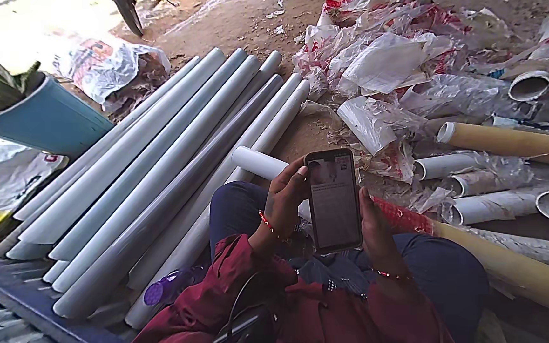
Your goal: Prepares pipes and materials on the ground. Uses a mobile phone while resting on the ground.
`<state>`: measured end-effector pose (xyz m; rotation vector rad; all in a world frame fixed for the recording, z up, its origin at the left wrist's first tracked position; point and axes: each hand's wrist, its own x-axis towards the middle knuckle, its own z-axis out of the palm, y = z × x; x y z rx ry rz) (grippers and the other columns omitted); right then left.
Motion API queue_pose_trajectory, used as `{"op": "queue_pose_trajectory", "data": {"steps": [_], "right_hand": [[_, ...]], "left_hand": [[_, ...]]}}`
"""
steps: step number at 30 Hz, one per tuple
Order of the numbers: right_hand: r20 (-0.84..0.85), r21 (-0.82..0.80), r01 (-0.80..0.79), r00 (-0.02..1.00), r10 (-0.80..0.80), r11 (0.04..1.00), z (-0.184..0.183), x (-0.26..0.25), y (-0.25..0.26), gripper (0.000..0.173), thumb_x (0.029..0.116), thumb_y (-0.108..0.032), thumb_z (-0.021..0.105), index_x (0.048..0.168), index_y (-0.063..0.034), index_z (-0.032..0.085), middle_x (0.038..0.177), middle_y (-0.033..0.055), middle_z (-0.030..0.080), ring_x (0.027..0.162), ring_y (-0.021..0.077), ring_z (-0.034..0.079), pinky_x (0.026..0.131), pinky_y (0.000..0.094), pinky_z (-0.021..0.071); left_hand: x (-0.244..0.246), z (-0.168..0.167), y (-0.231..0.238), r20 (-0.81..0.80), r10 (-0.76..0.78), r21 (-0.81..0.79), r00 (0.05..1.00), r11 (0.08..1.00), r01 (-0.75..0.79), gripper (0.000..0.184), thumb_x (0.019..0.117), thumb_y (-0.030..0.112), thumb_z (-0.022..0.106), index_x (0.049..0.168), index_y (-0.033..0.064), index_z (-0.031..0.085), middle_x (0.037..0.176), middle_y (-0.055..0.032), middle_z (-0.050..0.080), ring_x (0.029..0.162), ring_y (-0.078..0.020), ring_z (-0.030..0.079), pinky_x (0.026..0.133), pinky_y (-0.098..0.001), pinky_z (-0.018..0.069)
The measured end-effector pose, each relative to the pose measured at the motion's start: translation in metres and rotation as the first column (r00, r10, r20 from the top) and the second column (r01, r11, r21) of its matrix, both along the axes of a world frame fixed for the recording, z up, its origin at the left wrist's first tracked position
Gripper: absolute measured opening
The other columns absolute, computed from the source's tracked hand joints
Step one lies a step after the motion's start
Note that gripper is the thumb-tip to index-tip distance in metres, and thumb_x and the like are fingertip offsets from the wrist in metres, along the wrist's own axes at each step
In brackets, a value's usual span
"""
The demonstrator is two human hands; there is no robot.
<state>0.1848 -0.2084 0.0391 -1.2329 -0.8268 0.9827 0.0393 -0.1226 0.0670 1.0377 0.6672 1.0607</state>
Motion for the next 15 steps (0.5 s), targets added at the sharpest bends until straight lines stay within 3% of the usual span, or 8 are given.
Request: {"op": "queue_pose_trajectory", "data": {"steps": [3, 6, 8, 10, 11, 13, 15], "right_hand": [[0.007, 0.012, 0.001, 1.0, -0.001, 1.0, 0.001, 0.0, 0.0, 0.047, 0.1128, -0.022, 0.027, 0.136, 0.0134, 0.047, 0.127, 0.0037, 0.064, 0.119, -0.0094, 0.056, 0.107, 0.0142, 0.0432], [0.033, 0.042, 0.0, 0.999, -0.001, 0.999, -0.001, 0.0, 0.001, 0.044, 0.1124, -0.021, 0.028, 0.131, 0.0102, 0.052, 0.118, -0.0017, 0.066, 0.113, -0.0104, 0.059, 0.104, 0.0138, 0.0462], [0.091, 0.068, -0.011, 0.996, 0.005, 0.998, -0.004, -0.001, 0.002, 0.042, 0.1126, -0.021, 0.029, 0.126, 0.0087, 0.055, 0.112, -0.0053, 0.067, 0.11, -0.0128, 0.059, 0.103, 0.0124, 0.0466], [0.144, 0.083, -0.046, 0.989, 0.034, 0.996, -0.007, 0.0, 0.002, 0.044, 0.1127, -0.022, 0.03, 0.126, 0.0098, 0.057, 0.114, -0.0034, 0.068, 0.11, -0.012, 0.059, 0.102, 0.0124, 0.047], [0.155, 0.081, -0.051, 0.987, 0.038, 0.995, -0.008, 0.0, 0.003, 0.044, 0.1127, -0.022, 0.029, 0.126, 0.0097, 0.057, 0.115, -0.0025, 0.068, 0.11, -0.0115, 0.06, 0.102, 0.0124, 0.0474], [0.136, 0.057, -0.021, 0.991, 0.013, 0.998, -0.006, -0.001, 0.003, 0.043, 0.1127, -0.022, 0.028, 0.125, 0.0074, 0.057, 0.111, -0.0049, 0.068, 0.108, -0.0123, 0.06, 0.1, 0.0121, 0.0483], [0.102, 0.047, 0.027, 0.994, -0.032, 0.999, -0.004, -0.001, 0.003, 0.042, 0.1126, -0.024, 0.029, 0.124, 0.0049, 0.057, 0.109, -0.0076, 0.068, 0.106, -0.0129, 0.06, 0.099, 0.0122, 0.0489]], "left_hand": [[0.001, 0.0, 0.0, 0.006, 0.003, -0.014, 1.0, 1.0, -0.003, 0.037, 0.108, 0.008, 0.029, 0.13, 0.0042, 0.059, 0.1, -0.0011, 0.074, 0.085, -0.0091, 0.074, 0.081, -0.0279, 0.0624], [0.0, 0.003, 0.001, -0.011, 0.026, -0.047, 1.0, 0.999, -0.026, 0.038, 0.1093, 0.015, 0.026, 0.123, 0.0066, 0.06, 0.096, -0.0003, 0.075, 0.082, -0.0087, 0.073, 0.077, -0.0272, 0.0623], [0.001, 0.005, 0.003, -0.076, 0.067, -0.052, 0.995, 0.996, -0.071, 0.03, 0.1107, 0.017, 0.032, 0.112, 0.0099, 0.061, 0.088, 0.0027, 0.072, 0.075, -0.005, 0.071, 0.07, -0.023, 0.0609], [0.001, 0.003, 0.005, -0.133, 0.11, -0.032, 0.985, 0.993, -0.115, 0.014, 0.1062, 0.008, 0.048, 0.105, 0.0098, 0.061, 0.081, 0.003, 0.068, 0.068, -0.0029, 0.066, 0.063, -0.0194, 0.0575], [0.001, 0.001, 0.006, -0.154, 0.114, -0.015, 0.981, 0.993, -0.117, 0.011, 0.1008, 0.0, 0.055, 0.107, 0.0073, 0.061, 0.084, 0.0014, 0.069, 0.068, -0.0032, 0.066, 0.063, -0.0194, 0.0565], [-0.002, -0.001, 0.007, -0.173, 0.034, 0.036, 0.984, 0.999, -0.029, 0.036, 0.0899, -0.011, 0.061, 0.122, 0.0031, 0.054, 0.099, -0.0019, 0.07, 0.08, -0.0048, 0.069, 0.074, -0.0219, 0.0591], [-0.005, -0.005, 0.01, -0.139, -0.099, 0.082, 0.985, 0.99, 0.111, 0.055, 0.0893, -0.007, 0.061, 0.142, 0.0034, 0.046, 0.114, -0.0031, 0.067, 0.094, -0.0063, 0.069, 0.087, -0.0244, 0.0589]]}}
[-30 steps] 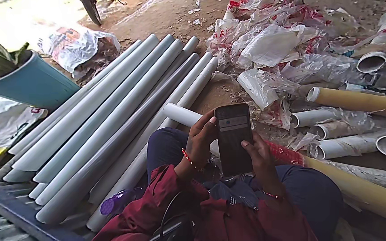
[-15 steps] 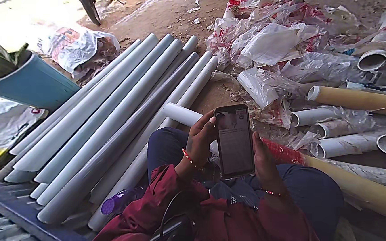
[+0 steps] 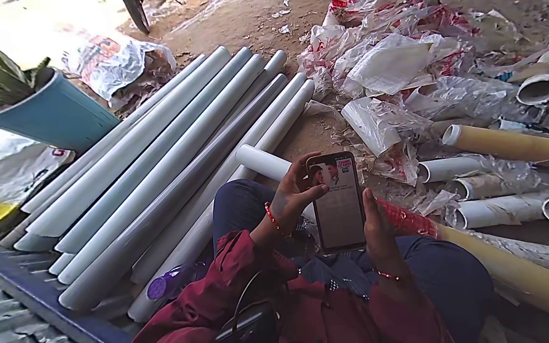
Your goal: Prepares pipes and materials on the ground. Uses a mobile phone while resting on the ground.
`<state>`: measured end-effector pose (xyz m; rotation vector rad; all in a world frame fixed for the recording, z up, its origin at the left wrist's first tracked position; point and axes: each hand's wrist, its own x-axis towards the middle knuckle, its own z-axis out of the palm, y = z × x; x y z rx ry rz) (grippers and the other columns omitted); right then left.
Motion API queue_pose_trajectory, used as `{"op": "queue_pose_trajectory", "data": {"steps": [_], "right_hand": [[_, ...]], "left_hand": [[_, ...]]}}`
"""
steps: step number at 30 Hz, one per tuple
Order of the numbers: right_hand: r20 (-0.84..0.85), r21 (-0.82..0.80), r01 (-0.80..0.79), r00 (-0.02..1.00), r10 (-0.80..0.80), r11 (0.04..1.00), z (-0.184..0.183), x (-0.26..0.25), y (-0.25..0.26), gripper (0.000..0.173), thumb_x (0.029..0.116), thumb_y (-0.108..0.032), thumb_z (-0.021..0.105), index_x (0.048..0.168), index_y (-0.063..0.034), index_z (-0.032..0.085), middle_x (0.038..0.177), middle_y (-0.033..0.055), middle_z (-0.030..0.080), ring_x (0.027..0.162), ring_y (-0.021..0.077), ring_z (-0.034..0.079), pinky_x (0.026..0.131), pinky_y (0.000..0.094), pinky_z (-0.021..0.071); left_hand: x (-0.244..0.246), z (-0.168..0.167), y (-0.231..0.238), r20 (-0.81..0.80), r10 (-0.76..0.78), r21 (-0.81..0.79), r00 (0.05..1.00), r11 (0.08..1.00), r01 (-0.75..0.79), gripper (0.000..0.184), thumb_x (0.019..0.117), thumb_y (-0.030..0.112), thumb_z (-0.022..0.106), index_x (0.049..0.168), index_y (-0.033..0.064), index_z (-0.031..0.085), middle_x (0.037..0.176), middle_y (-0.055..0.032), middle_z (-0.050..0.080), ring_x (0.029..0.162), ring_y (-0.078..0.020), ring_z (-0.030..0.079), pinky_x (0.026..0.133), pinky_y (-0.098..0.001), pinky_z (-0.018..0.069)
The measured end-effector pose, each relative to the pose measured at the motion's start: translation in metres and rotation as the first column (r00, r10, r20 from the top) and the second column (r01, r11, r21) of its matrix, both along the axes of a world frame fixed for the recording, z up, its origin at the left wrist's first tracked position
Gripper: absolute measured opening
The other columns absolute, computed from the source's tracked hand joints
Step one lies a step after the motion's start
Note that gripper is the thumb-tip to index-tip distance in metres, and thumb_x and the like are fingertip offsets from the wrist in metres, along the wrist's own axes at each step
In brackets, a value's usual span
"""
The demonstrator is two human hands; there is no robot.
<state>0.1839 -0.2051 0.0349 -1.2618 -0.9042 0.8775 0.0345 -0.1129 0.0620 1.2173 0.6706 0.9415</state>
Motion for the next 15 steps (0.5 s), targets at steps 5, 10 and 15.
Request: {"op": "queue_pose_trajectory", "data": {"steps": [5, 10, 15], "right_hand": [[-0.05, 0.061, -0.024, 0.998, 0.027, 0.998, -0.001, -0.001, 0.0, 0.036, 0.1111, -0.026, 0.036, 0.125, 0.0012, 0.056, 0.108, -0.012, 0.068, 0.105, -0.0112, 0.063, 0.098, 0.013, 0.0518], [-0.144, -0.027, -0.233, 0.963, 0.227, 0.972, 0.003, 0.0, -0.001, 0.055, 0.094, -0.002, 0.058, 0.143, 0.0083, 0.035, 0.12, 0.0026, 0.065, 0.105, -0.0014, 0.067, 0.093, 0.0163, 0.057], [-0.052, -0.131, -0.6, 0.799, 0.599, 0.789, 0.005, 0.035, -0.01, 0.092, 0.0822, 0.001, 0.06, 0.158, 0.0053, 0.008, 0.152, 0.0096, 0.045, 0.127, 0.0044, 0.059, 0.099, 0.0214, 0.0554]], "left_hand": [[0.006, -0.007, -0.003, 0.164, -0.118, -0.227, 0.979, 0.962, 0.154, 0.063, 0.1106, 0.041, 0.004, 0.143, 0.0068, 0.045, 0.121, -0.003, 0.068, 0.113, -0.0099, 0.066, 0.099, -0.0299, 0.0536], [0.017, -0.017, -0.013, 0.342, -0.005, -0.494, 0.94, 0.85, 0.185, 0.066, 0.1087, 0.053, 0.008, 0.12, 0.013, 0.058, 0.1, -0.0037, 0.075, 0.099, -0.0133, 0.073, 0.088, -0.0328, 0.0601], [0.01, -0.011, -0.007, 0.365, 0.091, -0.525, 0.926, 0.842, 0.125, 0.068, 0.108, 0.057, 0.01, 0.118, 0.0148, 0.063, 0.1, -0.0054, 0.075, 0.097, -0.0161, 0.074, 0.086, -0.0348, 0.0613]]}}
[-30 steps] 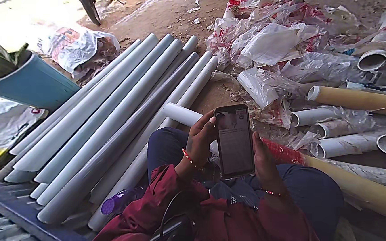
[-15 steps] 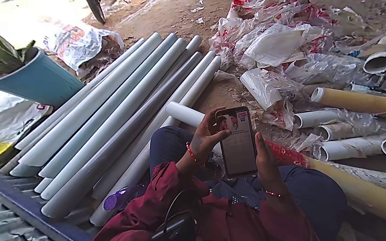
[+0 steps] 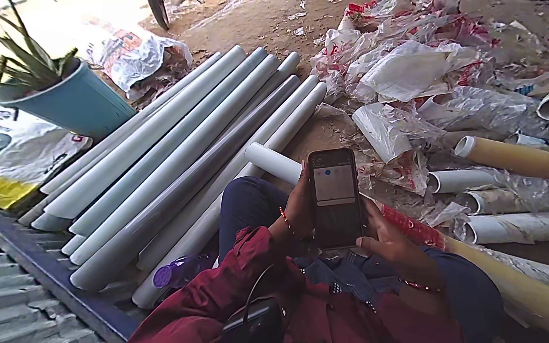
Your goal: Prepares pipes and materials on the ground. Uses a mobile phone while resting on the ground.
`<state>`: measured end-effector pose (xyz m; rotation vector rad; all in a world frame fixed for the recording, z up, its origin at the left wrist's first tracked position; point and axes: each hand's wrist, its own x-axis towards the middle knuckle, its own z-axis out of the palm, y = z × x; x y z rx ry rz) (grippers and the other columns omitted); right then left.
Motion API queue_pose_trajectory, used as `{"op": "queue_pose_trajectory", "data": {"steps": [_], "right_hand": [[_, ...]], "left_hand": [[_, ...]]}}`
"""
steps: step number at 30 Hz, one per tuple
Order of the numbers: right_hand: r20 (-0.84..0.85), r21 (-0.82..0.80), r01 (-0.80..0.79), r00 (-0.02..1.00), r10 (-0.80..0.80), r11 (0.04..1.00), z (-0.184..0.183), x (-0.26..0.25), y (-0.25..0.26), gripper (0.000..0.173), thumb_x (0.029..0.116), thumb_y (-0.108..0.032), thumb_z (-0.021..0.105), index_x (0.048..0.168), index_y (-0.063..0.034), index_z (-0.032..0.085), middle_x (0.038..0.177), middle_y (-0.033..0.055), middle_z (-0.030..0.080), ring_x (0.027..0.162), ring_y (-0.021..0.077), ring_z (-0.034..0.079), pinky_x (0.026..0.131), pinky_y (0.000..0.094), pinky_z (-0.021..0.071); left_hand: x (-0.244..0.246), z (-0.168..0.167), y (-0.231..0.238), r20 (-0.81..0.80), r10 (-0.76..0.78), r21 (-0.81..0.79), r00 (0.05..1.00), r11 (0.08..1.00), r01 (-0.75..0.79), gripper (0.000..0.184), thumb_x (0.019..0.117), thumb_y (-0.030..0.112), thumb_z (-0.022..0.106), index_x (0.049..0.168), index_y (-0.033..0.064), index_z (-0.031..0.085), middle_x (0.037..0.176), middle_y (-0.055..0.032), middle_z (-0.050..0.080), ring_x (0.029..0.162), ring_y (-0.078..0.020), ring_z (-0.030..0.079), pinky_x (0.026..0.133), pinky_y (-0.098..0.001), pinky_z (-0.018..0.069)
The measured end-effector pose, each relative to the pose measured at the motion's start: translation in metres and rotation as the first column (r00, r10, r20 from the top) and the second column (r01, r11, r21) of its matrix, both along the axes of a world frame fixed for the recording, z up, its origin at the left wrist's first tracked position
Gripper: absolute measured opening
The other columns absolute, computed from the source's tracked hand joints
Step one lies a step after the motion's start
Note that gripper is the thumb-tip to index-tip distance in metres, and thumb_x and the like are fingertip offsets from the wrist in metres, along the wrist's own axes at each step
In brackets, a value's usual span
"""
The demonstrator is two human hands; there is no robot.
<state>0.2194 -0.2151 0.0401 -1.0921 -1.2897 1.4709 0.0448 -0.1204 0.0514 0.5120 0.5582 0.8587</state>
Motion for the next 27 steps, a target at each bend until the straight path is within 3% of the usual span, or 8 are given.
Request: {"op": "queue_pose_trajectory", "data": {"steps": [2, 6, 8, 10, 12, 15, 23, 27], "right_hand": [[0.191, 0.116, 0.087, 0.976, -0.108, 0.99, -0.004, 0.007, -0.001, 0.079, 0.0851, -0.01, 0.059, 0.156, 0.004, 0.026, 0.15, 0.0123, 0.048, 0.123, 0.0083, 0.061, 0.09, 0.0231, 0.0569], [0.253, 0.429, 0.216, 0.904, -0.346, 0.877, -0.011, 0.008, 0.003, 0.059, 0.0973, -0.026, 0.057, 0.146, 0.0047, 0.046, 0.146, 0.0151, 0.054, 0.127, 0.0122, 0.058, 0.096, 0.024, 0.0537], [0.305, 0.599, 0.262, 0.799, -0.518, 0.757, -0.012, 0.0, 0.008, 0.051, 0.1027, -0.037, 0.056, 0.139, -0.0024, 0.06, 0.144, 0.0174, 0.055, 0.131, 0.0155, 0.055, 0.101, 0.0263, 0.0509], [0.371, 0.715, 0.273, 0.633, -0.68, 0.643, -0.012, -0.007, 0.012, 0.051, 0.1047, -0.049, 0.051, 0.131, -0.0103, 0.068, 0.143, 0.022, 0.056, 0.13, 0.0269, 0.054, 0.104, 0.0387, 0.0466], [0.396, 0.788, 0.249, 0.495, -0.773, 0.563, -0.015, -0.011, 0.016, 0.053, 0.105, -0.056, 0.046, 0.127, -0.0143, 0.071, 0.141, 0.0266, 0.056, 0.128, 0.0381, 0.054, 0.103, 0.0505, 0.0432], [0.404, 0.822, 0.227, 0.412, -0.816, 0.522, -0.018, -0.013, 0.017, 0.055, 0.1053, -0.06, 0.041, 0.126, -0.018, 0.071, 0.141, 0.028, 0.057, 0.13, 0.0433, 0.053, 0.101, 0.0542, 0.043], [0.412, 0.85, 0.116, 0.461, -0.786, 0.513, -0.019, -0.024, 0.017, 0.051, 0.1056, -0.063, 0.034, 0.129, -0.0322, 0.067, 0.146, 0.0208, 0.053, 0.14, 0.0358, 0.045, 0.108, 0.0497, 0.0375], [0.452, 0.842, 0.061, 0.464, -0.762, 0.537, -0.021, -0.032, 0.019, 0.053, 0.1048, -0.066, 0.03, 0.132, -0.0373, 0.066, 0.15, 0.0198, 0.051, 0.141, 0.0372, 0.043, 0.108, 0.0504, 0.037]], "left_hand": [[-0.002, 0.002, 0.002, 0.011, 0.031, -0.014, 0.999, 0.999, -0.031, 0.067, 0.1078, 0.058, 0.012, 0.121, 0.015, 0.062, 0.102, -0.0062, 0.075, 0.099, -0.0171, 0.074, 0.087, -0.0356, 0.061], [-0.004, 0.005, 0.003, 0.02, 0.034, -0.005, 0.999, 0.999, -0.034, 0.065, 0.1076, 0.059, 0.015, 0.12, 0.0169, 0.063, 0.103, -0.0049, 0.075, 0.099, -0.0162, 0.073, 0.087, -0.0348, 0.0609], [-0.005, 0.002, 0.003, 0.052, 0.009, 0.006, 0.999, 1.0, -0.01, 0.068, 0.107, 0.06, 0.014, 0.123, 0.0152, 0.063, 0.107, -0.0078, 0.075, 0.102, -0.019, 0.073, 0.089, -0.0376, 0.0608], [-0.006, 0.002, 0.001, 0.07, -0.003, 0.025, 0.998, 1.0, 0.001, 0.068, 0.1073, 0.06, 0.015, 0.126, 0.0139, 0.062, 0.111, -0.0095, 0.074, 0.106, -0.0206, 0.072, 0.092, -0.0392, 0.06], [-0.004, 0.005, -0.002, 0.046, 0.009, 0.032, 0.999, 0.999, -0.01, 0.065, 0.1084, 0.057, 0.014, 0.123, 0.0143, 0.062, 0.107, -0.008, 0.075, 0.103, -0.0188, 0.073, 0.09, -0.0371, 0.0609], [-0.002, 0.008, -0.007, 0.008, 0.001, 0.032, 1.0, 0.999, -0.002, 0.064, 0.1093, 0.054, 0.012, 0.12, 0.0142, 0.061, 0.101, -0.0058, 0.076, 0.098, -0.016, 0.074, 0.087, -0.0344, 0.0616], [0.001, 0.005, -0.014, -0.04, -0.041, 0.055, 0.998, 0.998, 0.043, 0.061, 0.1096, 0.053, 0.014, 0.123, 0.0116, 0.057, 0.103, -0.0055, 0.075, 0.1, -0.0146, 0.073, 0.089, -0.0335, 0.0607], [0.004, 0.008, -0.017, -0.083, -0.015, 0.014, 0.996, 1.0, 0.016, 0.059, 0.111, 0.049, 0.015, 0.121, 0.0098, 0.057, 0.1, -0.0054, 0.074, 0.097, -0.0134, 0.073, 0.087, -0.0312, 0.0606]]}}
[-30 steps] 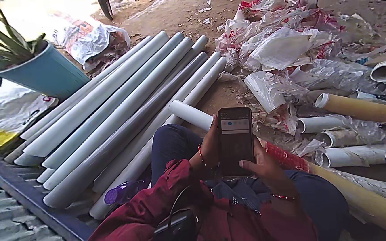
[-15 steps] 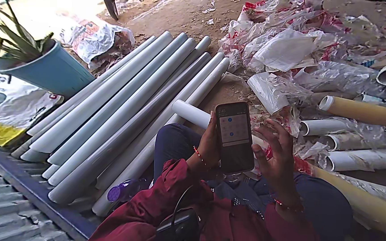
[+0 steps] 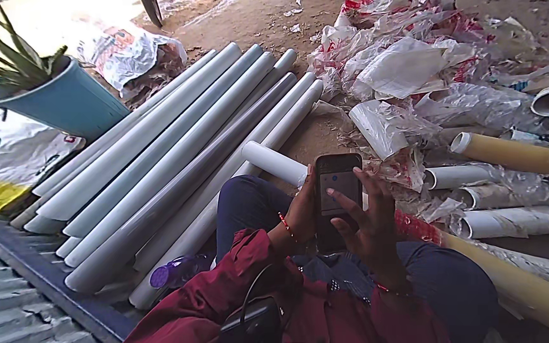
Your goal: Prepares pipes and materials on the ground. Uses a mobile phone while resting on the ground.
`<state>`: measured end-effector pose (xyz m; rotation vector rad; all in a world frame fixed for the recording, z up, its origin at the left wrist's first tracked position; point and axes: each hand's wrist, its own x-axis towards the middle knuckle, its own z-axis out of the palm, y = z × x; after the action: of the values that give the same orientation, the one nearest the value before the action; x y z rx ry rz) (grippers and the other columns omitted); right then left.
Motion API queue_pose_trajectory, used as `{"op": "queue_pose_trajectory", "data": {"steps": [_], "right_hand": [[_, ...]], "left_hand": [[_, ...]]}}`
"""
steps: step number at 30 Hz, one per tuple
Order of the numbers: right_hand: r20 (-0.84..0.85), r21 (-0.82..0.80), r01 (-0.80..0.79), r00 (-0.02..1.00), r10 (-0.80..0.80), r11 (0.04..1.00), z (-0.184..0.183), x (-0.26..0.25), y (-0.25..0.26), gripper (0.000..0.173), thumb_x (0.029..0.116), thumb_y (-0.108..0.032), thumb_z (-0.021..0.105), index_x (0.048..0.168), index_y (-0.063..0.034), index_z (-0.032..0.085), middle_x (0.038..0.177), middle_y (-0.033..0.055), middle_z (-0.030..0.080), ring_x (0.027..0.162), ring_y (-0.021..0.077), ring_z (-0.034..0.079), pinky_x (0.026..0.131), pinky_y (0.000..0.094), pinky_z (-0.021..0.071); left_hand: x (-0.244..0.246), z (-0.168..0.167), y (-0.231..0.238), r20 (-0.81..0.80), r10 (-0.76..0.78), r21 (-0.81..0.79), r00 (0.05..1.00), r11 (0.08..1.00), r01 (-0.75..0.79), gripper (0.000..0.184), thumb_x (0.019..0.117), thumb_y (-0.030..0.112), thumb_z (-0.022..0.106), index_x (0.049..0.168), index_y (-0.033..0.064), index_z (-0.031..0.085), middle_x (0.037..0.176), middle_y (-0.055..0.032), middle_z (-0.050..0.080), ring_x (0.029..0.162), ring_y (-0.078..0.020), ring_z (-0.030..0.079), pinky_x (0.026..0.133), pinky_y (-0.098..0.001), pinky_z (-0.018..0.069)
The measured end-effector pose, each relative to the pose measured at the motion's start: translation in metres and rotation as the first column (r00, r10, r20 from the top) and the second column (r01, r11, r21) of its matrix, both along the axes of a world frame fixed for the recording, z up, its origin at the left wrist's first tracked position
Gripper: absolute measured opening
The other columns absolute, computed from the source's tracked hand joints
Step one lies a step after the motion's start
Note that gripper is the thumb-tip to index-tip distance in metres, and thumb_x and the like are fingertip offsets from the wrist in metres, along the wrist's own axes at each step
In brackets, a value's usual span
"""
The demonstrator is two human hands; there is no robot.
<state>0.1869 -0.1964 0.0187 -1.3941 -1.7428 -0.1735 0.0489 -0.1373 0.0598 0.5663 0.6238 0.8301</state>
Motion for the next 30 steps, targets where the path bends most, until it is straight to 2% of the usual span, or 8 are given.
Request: {"op": "queue_pose_trajectory", "data": {"steps": [3, 6, 8, 10, 16, 24, 30], "right_hand": [[0.033, 0.004, -0.006, 0.999, 0.006, 1.0, -0.002, -0.001, 0.0, 0.053, 0.1048, -0.065, 0.031, 0.133, -0.0389, 0.066, 0.153, 0.0179, 0.05, 0.144, 0.0393, 0.04, 0.111, 0.0523, 0.0343], [-0.062, 0.084, -0.018, 0.998, 0.024, 0.996, 0.002, 0.001, -0.003, 0.052, 0.1053, -0.066, 0.03, 0.133, -0.0361, 0.062, 0.153, 0.0077, 0.048, 0.149, 0.026, 0.034, 0.117, 0.0429, 0.0287], [-0.103, 0.181, 0.02, 0.995, -0.001, 0.983, 0.004, 0.004, -0.005, 0.049, 0.1066, -0.063, 0.031, 0.129, -0.0321, 0.063, 0.147, 0.0013, 0.05, 0.146, 0.0172, 0.036, 0.118, 0.0364, 0.0276], [-0.113, 0.239, 0.063, 0.993, -0.036, 0.969, 0.006, 0.008, -0.006, 0.049, 0.1075, -0.061, 0.03, 0.124, -0.0298, 0.065, 0.14, -0.0016, 0.052, 0.143, 0.0131, 0.038, 0.117, 0.0328, 0.0285], [-0.086, 0.269, 0.094, 0.994, -0.073, 0.958, 0.004, 0.009, -0.007, 0.048, 0.1089, -0.057, 0.03, 0.119, -0.0288, 0.068, 0.134, -0.001, 0.057, 0.14, 0.0143, 0.042, 0.117, 0.0338, 0.0278], [-0.067, 0.277, 0.084, 0.995, -0.068, 0.957, 0.002, 0.008, -0.006, 0.047, 0.1095, -0.055, 0.031, 0.114, -0.0281, 0.07, 0.133, -0.0007, 0.058, 0.137, 0.0159, 0.044, 0.114, 0.0347, 0.0289], [-0.036, 0.247, 0.08, 0.997, -0.073, 0.966, 0.001, 0.006, -0.005, 0.048, 0.1099, -0.054, 0.03, 0.115, -0.0298, 0.07, 0.135, -0.0001, 0.059, 0.137, 0.0185, 0.044, 0.113, 0.037, 0.0279]], "left_hand": [[0.0, -0.002, 0.0, 0.002, -0.001, -0.002, 1.0, 1.0, 0.001, 0.059, 0.111, 0.048, 0.014, 0.123, 0.0095, 0.057, 0.101, -0.0059, 0.074, 0.098, -0.0136, 0.073, 0.088, -0.0316, 0.0601], [-0.001, -0.004, 0.001, 0.016, -0.016, 0.01, 1.0, 1.0, 0.015, 0.059, 0.1108, 0.049, 0.014, 0.125, 0.009, 0.055, 0.103, -0.0067, 0.074, 0.099, -0.0152, 0.073, 0.089, -0.0336, 0.0605], [-0.002, -0.006, 0.0, 0.016, -0.025, 0.021, 1.0, 0.999, 0.024, 0.06, 0.1106, 0.049, 0.013, 0.126, 0.0097, 0.056, 0.104, -0.0066, 0.074, 0.101, -0.0157, 0.073, 0.09, -0.0345, 0.0605], [-0.002, -0.007, 0.0, 0.027, -0.031, 0.027, 0.999, 0.999, 0.031, 0.06, 0.1104, 0.049, 0.013, 0.124, 0.0106, 0.057, 0.104, -0.0065, 0.075, 0.1, -0.0158, 0.073, 0.089, -0.0348, 0.0607], [-0.002, -0.007, 0.001, 0.025, -0.033, 0.026, 0.999, 0.999, 0.033, 0.061, 0.1103, 0.05, 0.013, 0.123, 0.0104, 0.058, 0.103, -0.0063, 0.075, 0.1, -0.0157, 0.073, 0.089, -0.0348, 0.0607], [-0.002, -0.009, 0.0, 0.057, -0.051, 0.026, 0.997, 0.998, 0.049, 0.06, 0.1103, 0.049, 0.014, 0.122, 0.0097, 0.057, 0.104, -0.0072, 0.075, 0.101, -0.0165, 0.073, 0.09, -0.0351, 0.0605], [-0.001, -0.008, 0.0, 0.045, -0.033, 0.011, 0.998, 0.999, 0.032, 0.058, 0.1109, 0.047, 0.015, 0.122, 0.0098, 0.057, 0.103, -0.0067, 0.075, 0.1, -0.0154, 0.073, 0.089, -0.0338, 0.0606]]}}
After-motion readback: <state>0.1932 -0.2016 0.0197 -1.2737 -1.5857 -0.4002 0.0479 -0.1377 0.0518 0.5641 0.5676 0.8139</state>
